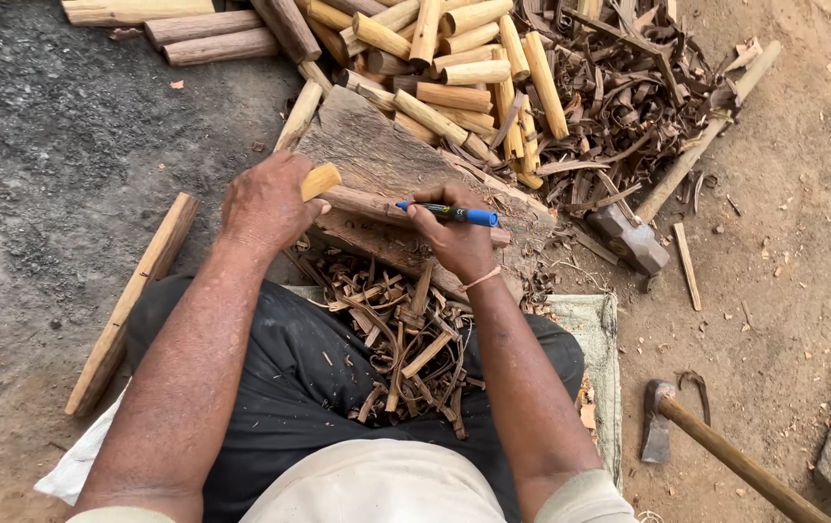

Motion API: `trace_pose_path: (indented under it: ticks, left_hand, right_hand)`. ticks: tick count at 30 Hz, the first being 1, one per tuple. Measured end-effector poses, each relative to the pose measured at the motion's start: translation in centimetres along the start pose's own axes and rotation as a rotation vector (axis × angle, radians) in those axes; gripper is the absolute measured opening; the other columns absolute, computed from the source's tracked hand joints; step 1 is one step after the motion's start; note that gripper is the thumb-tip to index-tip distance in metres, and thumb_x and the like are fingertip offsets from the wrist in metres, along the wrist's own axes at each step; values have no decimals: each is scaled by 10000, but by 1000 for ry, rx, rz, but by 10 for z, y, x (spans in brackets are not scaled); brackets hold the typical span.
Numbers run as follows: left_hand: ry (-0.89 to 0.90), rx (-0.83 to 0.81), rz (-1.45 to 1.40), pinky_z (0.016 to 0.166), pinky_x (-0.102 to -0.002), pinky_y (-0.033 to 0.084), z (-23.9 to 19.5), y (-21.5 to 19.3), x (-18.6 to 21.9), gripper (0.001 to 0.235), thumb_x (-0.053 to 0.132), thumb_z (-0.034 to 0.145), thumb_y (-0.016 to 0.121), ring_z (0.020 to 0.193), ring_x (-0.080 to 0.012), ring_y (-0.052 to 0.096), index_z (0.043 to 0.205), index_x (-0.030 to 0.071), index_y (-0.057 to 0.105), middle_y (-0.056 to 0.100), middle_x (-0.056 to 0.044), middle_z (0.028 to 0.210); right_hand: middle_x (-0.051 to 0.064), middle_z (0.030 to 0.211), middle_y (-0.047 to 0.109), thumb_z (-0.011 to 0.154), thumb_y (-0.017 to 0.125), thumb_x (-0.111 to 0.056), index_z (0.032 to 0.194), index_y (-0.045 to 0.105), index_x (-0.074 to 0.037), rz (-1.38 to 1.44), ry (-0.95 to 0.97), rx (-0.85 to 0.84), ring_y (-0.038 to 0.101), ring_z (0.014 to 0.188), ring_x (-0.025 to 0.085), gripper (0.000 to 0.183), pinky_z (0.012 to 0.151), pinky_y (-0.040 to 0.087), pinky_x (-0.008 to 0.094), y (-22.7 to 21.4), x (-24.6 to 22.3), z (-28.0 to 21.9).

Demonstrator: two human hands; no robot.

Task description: The person sits cross-legged on the ground and repeatedly picks up short wooden sticks, places them on a wooden block, and marks them with a blue marker. The person handles the sticks one at a time, rotating them to mark different sides before setting them aside.

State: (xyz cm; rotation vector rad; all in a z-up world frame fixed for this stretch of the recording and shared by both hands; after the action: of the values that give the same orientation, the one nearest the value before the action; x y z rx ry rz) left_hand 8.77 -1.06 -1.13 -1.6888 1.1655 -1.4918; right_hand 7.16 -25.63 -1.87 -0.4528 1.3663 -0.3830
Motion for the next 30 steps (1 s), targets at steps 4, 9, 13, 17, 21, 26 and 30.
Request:
trace_pose_path:
  ticks: [4,9,13,17,21,26,30]
  left_hand:
    - [-7,-18,-1,916,-467,536,2,1,-2,420,325,827,857,1039,-271,656,1135,120,659,644,-73,1108]
    - [2,-49,7,942,-455,536,4,4,-3,408,329,844,845,1044,-261,654,1145,128,657,642,-78,1114]
    - [-7,-52,1,950,-460,532,4,5,-5,409,337,846,841,1065,-260,645,1141,125,654,635,-75,1128]
    - [-8,-68,6,951,-459,533,6,8,-7,412,339,859,832,1066,-263,644,1158,126,646,631,-80,1133]
    - [8,-49,7,962,-457,531,4,6,-6,411,328,852,839,1071,-262,647,1150,119,647,633,-80,1132]
    - [27,83,-146,938,-454,526,-16,-25,18,570,281,825,857,1049,-290,645,1289,86,589,605,-122,1207]
    - [177,-302,-313,993,-417,558,-57,7,115,345,316,926,745,1174,-241,625,1134,45,693,622,-102,1213]
  right_hand:
    - [58,902,718,930,766,-218,879,705,-82,19,62,29,671,734,102,158,588,627,241,6,8,-2]
    - [53,912,742,931,769,-202,918,730,-98,-67,32,-6,703,761,105,112,636,641,256,13,2,0]
    - [41,923,759,906,782,-196,914,717,-89,19,48,-39,722,762,95,125,651,647,259,16,4,-4]
    - [72,921,760,909,779,-191,915,718,-76,-59,104,-37,712,765,110,131,646,631,262,18,12,-3]
    - [140,983,751,976,731,-211,959,720,-39,166,99,-23,717,796,179,173,689,642,294,7,8,-14]
    - [166,1161,718,1017,580,-310,1362,555,-78,817,293,186,743,1005,272,416,834,657,375,-16,9,-44]
    - [133,1274,677,977,580,-395,1397,477,-85,1266,334,139,701,1165,256,532,994,609,399,6,-1,-90]
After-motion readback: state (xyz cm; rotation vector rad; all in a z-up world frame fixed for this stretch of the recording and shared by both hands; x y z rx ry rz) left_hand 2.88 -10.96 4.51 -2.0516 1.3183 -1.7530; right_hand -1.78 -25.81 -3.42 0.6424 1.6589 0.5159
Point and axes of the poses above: each hand's wrist, its own z-axis towards the middle knuckle, its own y-axis out of the palm, x = y × z, the point moved 9 cm from there along z, towards the middle knuckle
